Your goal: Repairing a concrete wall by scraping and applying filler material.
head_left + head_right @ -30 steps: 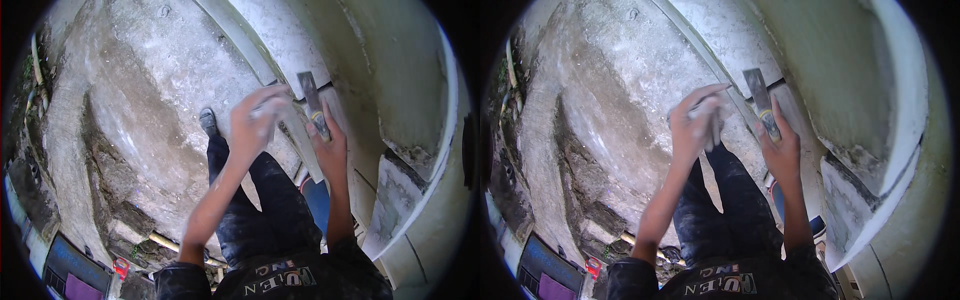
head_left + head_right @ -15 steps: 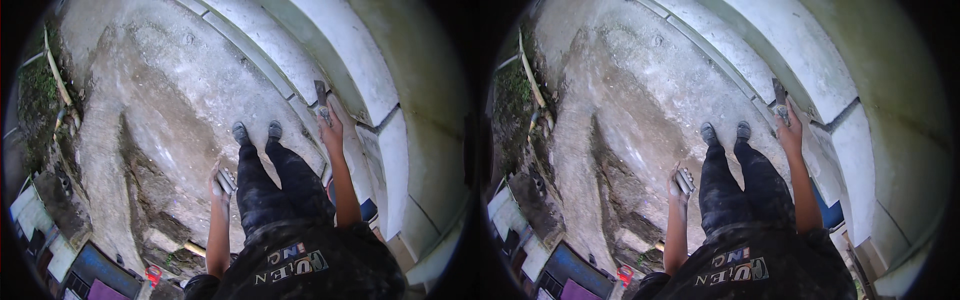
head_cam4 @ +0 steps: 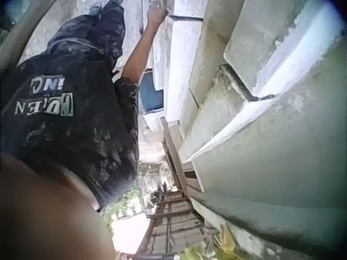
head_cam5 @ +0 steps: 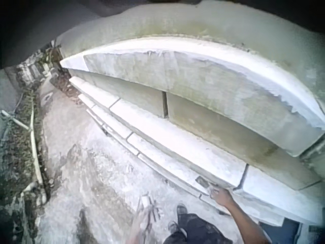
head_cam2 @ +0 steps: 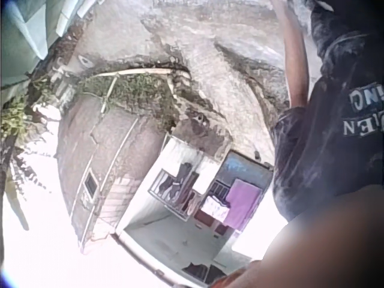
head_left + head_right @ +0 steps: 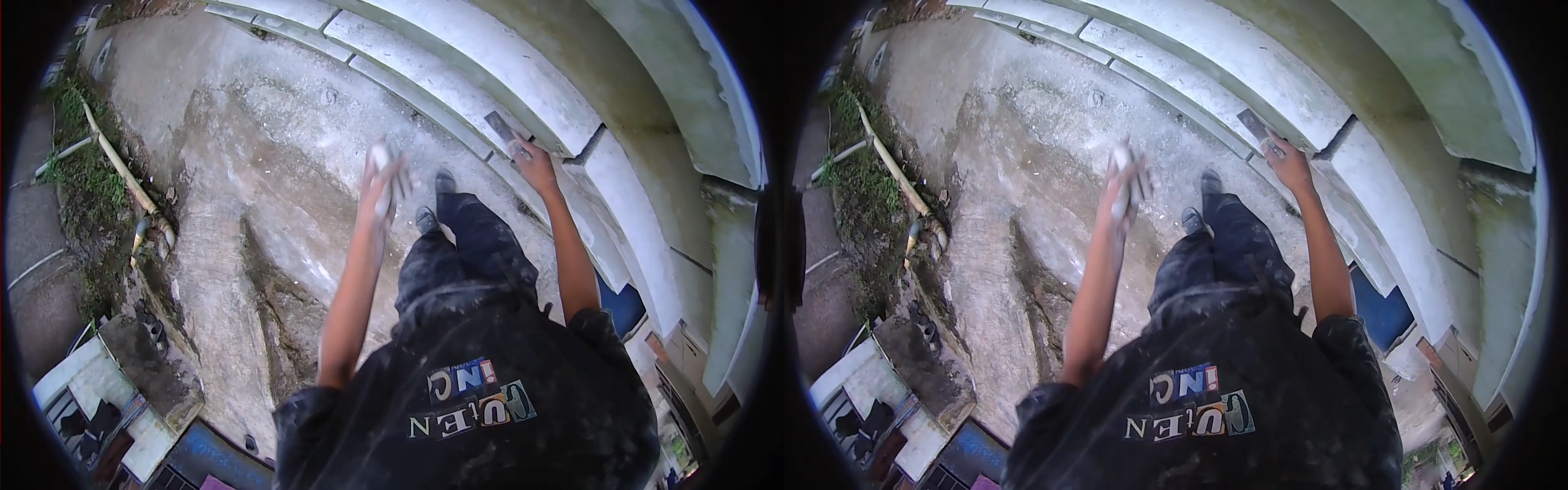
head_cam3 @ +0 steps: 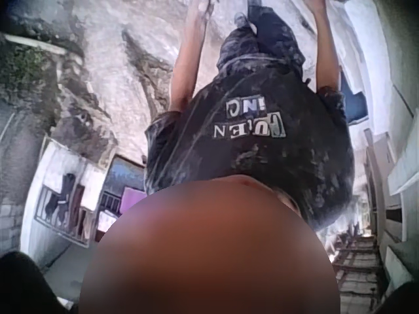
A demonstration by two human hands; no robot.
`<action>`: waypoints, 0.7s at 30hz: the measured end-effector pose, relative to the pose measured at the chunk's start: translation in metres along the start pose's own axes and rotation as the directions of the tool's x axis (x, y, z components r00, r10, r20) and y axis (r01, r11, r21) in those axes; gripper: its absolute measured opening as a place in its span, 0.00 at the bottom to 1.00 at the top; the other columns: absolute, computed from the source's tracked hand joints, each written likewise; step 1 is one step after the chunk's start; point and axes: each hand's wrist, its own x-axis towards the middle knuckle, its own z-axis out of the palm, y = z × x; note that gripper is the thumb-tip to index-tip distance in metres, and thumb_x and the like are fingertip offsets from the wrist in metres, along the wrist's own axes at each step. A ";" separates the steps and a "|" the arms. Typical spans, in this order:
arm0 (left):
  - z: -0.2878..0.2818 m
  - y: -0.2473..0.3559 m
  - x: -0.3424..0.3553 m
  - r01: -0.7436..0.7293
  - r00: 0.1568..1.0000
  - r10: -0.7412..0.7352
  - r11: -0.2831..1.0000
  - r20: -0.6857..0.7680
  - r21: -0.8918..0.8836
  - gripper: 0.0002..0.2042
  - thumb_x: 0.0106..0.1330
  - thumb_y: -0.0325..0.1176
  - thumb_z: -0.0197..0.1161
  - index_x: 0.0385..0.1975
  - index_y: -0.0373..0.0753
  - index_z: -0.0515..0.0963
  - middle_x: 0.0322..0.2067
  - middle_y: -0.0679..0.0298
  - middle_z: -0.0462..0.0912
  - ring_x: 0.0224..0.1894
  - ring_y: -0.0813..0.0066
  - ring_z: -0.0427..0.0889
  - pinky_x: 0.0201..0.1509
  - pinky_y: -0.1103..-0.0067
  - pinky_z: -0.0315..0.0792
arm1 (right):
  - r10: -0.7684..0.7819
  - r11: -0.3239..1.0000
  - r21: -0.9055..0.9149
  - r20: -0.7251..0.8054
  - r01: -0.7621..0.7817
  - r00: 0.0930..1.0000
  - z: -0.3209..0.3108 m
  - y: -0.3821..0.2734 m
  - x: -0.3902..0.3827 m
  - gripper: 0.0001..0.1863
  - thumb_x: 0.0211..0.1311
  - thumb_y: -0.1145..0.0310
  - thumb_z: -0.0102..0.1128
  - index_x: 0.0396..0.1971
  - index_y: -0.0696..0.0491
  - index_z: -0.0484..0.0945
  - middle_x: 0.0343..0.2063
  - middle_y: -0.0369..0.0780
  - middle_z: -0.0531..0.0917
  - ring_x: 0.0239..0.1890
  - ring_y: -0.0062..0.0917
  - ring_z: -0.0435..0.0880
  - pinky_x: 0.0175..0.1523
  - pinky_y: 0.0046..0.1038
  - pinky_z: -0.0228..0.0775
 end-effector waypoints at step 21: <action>0.148 0.125 0.117 -0.895 0.248 0.243 -0.312 0.938 0.318 0.27 0.61 0.39 0.70 0.63 0.51 0.79 0.47 0.55 0.85 0.53 0.50 0.82 0.63 0.61 0.75 | 0.244 0.970 -0.045 0.139 -0.240 0.960 0.042 -0.067 0.020 0.36 0.70 0.48 0.58 0.73 0.51 0.69 0.56 0.54 0.84 0.61 0.50 0.82 0.67 0.45 0.72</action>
